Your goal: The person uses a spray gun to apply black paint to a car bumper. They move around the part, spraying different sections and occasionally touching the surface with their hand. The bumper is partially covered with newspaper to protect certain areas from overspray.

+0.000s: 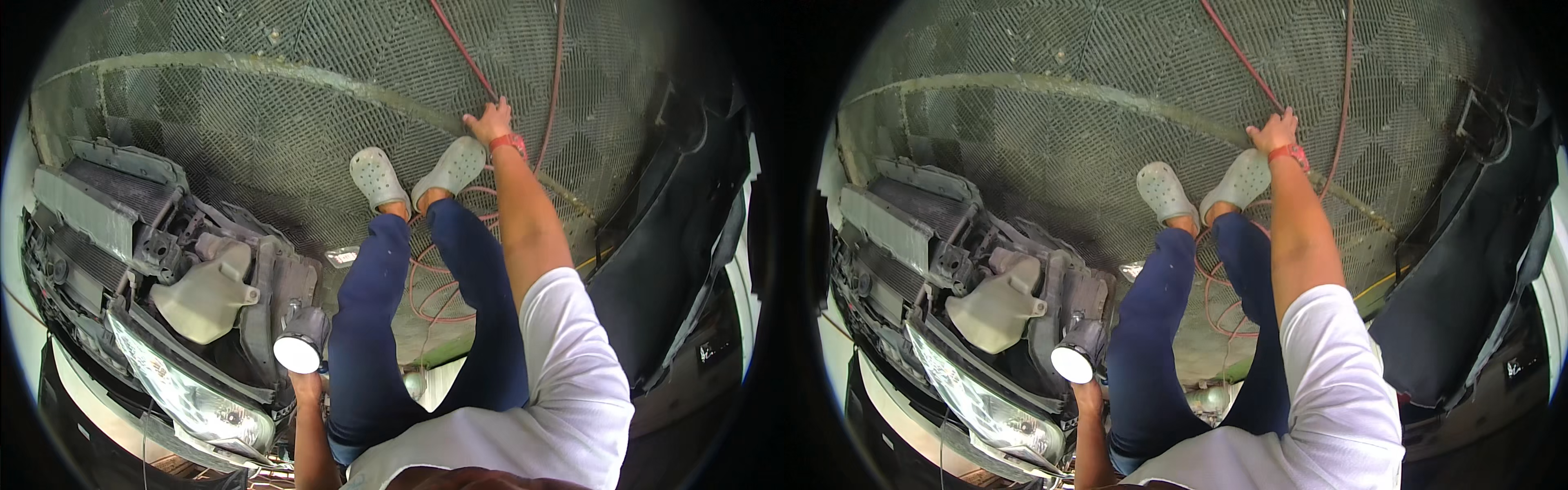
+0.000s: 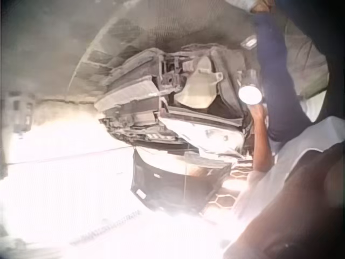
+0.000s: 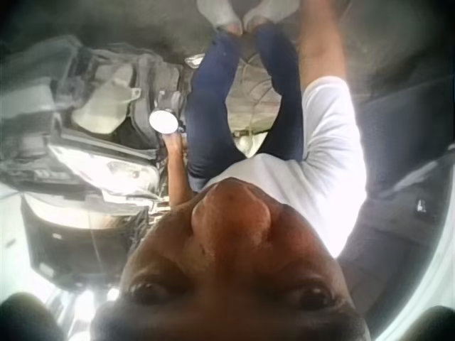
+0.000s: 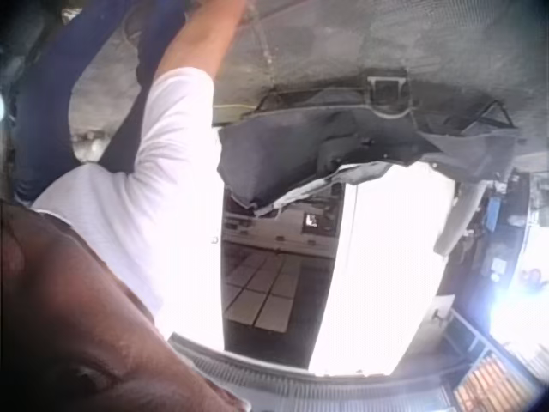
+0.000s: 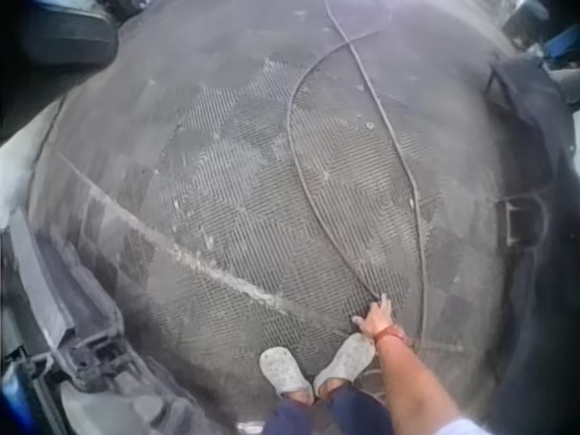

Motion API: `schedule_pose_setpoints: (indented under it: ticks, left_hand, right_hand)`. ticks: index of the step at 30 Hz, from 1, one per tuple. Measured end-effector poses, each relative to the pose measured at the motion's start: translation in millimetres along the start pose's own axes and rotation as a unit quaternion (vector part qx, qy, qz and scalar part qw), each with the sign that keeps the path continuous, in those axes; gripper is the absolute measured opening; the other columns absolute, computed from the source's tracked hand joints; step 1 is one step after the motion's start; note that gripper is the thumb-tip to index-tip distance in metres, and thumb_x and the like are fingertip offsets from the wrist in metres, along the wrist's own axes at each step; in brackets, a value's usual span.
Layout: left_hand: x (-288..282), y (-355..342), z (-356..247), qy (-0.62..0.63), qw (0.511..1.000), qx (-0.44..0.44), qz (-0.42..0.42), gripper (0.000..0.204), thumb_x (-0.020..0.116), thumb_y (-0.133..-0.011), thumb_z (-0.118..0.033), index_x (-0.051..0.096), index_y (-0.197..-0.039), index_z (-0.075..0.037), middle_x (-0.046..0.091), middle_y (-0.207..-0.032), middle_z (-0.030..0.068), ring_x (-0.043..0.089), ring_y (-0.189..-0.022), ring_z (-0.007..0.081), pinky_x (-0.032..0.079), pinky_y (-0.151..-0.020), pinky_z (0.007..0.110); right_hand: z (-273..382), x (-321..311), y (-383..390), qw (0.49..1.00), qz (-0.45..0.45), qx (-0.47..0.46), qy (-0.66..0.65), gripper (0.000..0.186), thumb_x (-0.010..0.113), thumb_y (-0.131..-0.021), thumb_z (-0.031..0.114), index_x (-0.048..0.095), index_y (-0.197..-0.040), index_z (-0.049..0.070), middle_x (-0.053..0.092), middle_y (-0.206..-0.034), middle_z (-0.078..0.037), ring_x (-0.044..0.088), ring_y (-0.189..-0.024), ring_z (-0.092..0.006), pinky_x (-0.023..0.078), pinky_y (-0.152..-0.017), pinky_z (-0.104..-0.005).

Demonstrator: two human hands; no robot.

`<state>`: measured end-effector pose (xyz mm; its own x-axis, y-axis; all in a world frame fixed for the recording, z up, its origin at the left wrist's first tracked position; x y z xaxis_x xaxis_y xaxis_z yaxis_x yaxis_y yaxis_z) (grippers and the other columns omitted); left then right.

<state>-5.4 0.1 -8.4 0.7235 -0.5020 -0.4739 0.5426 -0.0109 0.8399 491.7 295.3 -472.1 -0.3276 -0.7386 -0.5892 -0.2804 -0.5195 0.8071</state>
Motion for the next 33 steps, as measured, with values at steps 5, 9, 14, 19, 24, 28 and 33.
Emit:
schedule_pose_setpoints:
  ticks: [5,9,14,19,24,28,33]
  left_hand:
    - [-23,45,-60,0.089,0.989,0.08,-0.084,0.049,0.064,-0.101,-0.015,0.057,-0.144,0.007,0.069,-0.138,0.0202,0.063,-0.128,0.0308,0.045,-0.11,0.04]
    - [-57,102,-89,0.159,0.972,0.15,-0.088,0.053,0.062,-0.101,-0.01,0.051,-0.15,0.005,0.065,-0.141,0.0263,0.065,-0.128,0.0386,0.048,-0.108,0.043]
    - [-109,141,-114,0.222,0.94,0.213,-0.146,0.055,0.077,-0.096,-0.009,0.052,-0.144,-0.001,0.051,-0.138,0.0176,0.052,-0.135,0.0366,0.042,-0.113,0.045]
    - [-193,158,-187,0.365,0.877,0.283,-0.135,0.048,0.064,-0.108,-0.018,0.049,-0.147,0.006,0.064,-0.13,0.0181,0.063,-0.113,0.0291,0.049,-0.102,0.039]
    - [-337,240,-324,0.52,0.769,0.345,-0.139,0.037,0.06,-0.112,-0.027,0.053,-0.143,-0.008,0.057,-0.087,-0.0003,0.054,-0.074,0.0107,0.046,-0.066,0.029]
    - [-449,241,-408,0.634,0.614,0.464,-0.073,0.046,0.06,-0.112,-0.034,0.055,-0.146,-0.004,0.054,-0.086,-0.0023,0.053,-0.078,0.0105,0.046,-0.066,0.029]
    - [-611,279,-516,0.733,0.501,0.461,0.003,0.051,0.062,-0.111,-0.039,0.055,-0.143,0.001,0.04,-0.078,-0.0053,0.044,-0.071,0.0082,0.04,-0.061,0.028]
  right_hand:
    - [0,-55,70,0.994,-0.014,-0.096,-0.053,0.053,0.082,-0.088,0.028,0.07,-0.133,0.004,0.057,-0.143,-0.026,0.059,-0.129,-0.0453,0.051,-0.109,-0.0506]
    - [-3,-128,217,0.963,-0.156,-0.151,-0.158,0.021,0.071,-0.085,0.007,0.071,-0.106,0.002,0.063,-0.123,-0.027,0.068,-0.109,-0.0456,0.057,-0.093,-0.0529]
    - [-34,-310,384,0.871,-0.233,-0.169,-0.398,0.024,0.068,-0.082,-0.002,0.072,-0.106,0.003,0.069,-0.121,-0.016,0.069,-0.115,-0.0365,0.055,-0.101,-0.0404]
    - [-31,-541,458,0.724,-0.428,-0.17,-0.513,0.028,0.067,-0.091,-0.007,0.068,-0.117,0.002,0.074,-0.115,-0.008,0.07,-0.112,-0.0211,0.054,-0.101,-0.0362]
    - [41,-755,531,0.586,-0.522,-0.298,-0.544,0.031,0.069,-0.106,0.012,0.065,-0.134,-0.001,0.075,-0.121,-0.013,0.071,-0.109,-0.0211,0.057,-0.099,-0.0371]
    - [161,-834,574,0.591,-0.39,-0.522,-0.477,0.035,0.063,-0.11,0.029,0.066,-0.136,0.005,0.075,-0.119,-0.011,0.073,-0.103,-0.0204,0.058,-0.09,-0.0367]
    - [324,-824,577,0.733,-0.325,-0.55,-0.234,0.038,0.061,-0.108,0.039,0.068,-0.132,0.01,0.076,-0.109,-0.014,0.075,-0.093,-0.0303,0.058,-0.081,-0.0411]
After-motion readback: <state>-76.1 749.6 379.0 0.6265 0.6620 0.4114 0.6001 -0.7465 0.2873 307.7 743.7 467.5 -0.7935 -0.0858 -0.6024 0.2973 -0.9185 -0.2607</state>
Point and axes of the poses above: each hand's wrist, its own y-axis away from the middle knuckle, its own x-axis out of the palm, z = x × y, the point moved 1 cm from there along -y, towards the middle knuckle
